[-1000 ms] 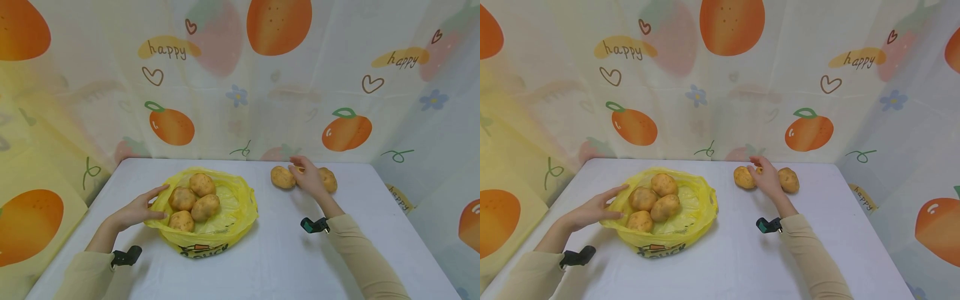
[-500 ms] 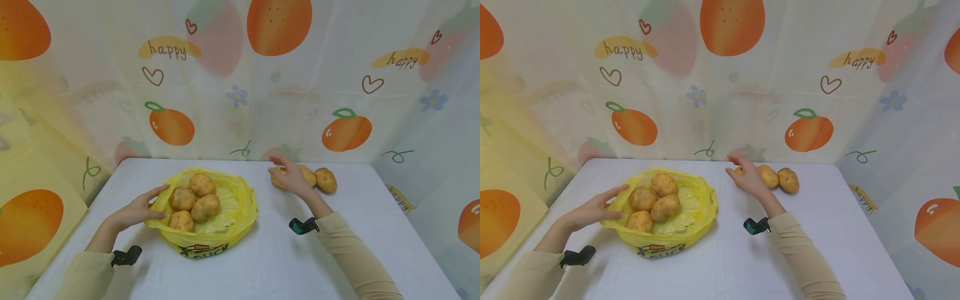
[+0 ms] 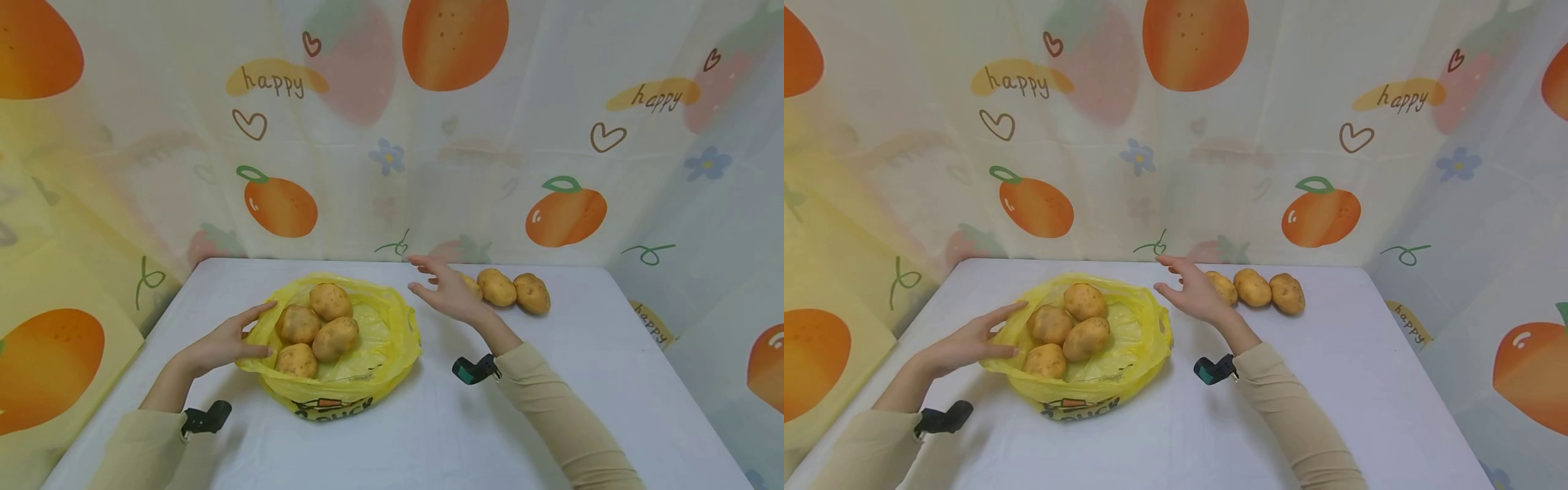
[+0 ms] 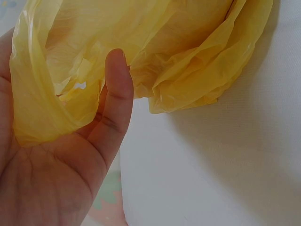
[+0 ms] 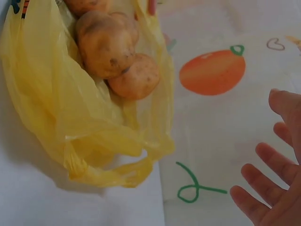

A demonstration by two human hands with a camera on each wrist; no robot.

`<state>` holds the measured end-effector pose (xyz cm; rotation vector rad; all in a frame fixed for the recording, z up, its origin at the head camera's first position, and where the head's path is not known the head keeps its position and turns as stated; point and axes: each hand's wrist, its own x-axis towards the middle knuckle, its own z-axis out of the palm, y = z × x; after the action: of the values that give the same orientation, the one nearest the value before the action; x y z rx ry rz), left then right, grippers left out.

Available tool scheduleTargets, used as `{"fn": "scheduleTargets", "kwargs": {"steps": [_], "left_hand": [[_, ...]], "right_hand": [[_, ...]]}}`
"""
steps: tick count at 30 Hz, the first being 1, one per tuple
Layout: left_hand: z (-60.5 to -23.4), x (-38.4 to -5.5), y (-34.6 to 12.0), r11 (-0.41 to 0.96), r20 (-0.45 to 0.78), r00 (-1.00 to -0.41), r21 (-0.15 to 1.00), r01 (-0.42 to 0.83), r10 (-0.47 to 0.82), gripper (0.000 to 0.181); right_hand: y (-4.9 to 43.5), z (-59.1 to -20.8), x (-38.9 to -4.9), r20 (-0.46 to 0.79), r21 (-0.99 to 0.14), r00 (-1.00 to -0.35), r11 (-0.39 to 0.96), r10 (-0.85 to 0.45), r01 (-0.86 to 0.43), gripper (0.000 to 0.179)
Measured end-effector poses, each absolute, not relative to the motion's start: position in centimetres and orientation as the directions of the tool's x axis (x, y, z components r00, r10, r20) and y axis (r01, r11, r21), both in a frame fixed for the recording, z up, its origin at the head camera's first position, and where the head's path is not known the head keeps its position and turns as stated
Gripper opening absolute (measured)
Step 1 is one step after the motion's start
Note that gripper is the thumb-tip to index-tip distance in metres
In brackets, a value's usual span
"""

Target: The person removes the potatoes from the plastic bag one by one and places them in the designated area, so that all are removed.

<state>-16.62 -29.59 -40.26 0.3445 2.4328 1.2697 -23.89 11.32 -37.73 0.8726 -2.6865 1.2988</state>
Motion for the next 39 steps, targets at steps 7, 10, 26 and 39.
{"fn": "scheduleTargets", "kwargs": {"steps": [7,10,26,39], "left_hand": [[-40.2,-16.6,-29.5,0.556,-0.22,-0.898,0.831,0.032,0.381,0.087],[-40.1,-16.6,-29.5,0.554,-0.228,-0.895,0.832,0.026,0.383,0.088],[-40.6,-16.7,-29.4,0.57,-0.22,-0.901,0.821,0.037,0.375,0.087],[-40.6,-16.8,-29.5,0.562,-0.234,-0.898,0.827,0.019,0.373,0.088]], "right_hand": [[9.8,-37.6,-23.8,0.212,-0.724,-0.829,0.487,-0.517,-0.489,0.054],[9.2,-37.7,-23.8,0.193,-0.728,-0.82,0.481,-0.539,-0.488,0.054],[6.2,-38.4,-24.1,0.149,-0.756,-0.772,0.432,-0.618,-0.492,0.052],[3.9,-39.2,-23.7,0.075,-0.774,-0.755,0.439,-0.652,-0.456,0.053]]}}
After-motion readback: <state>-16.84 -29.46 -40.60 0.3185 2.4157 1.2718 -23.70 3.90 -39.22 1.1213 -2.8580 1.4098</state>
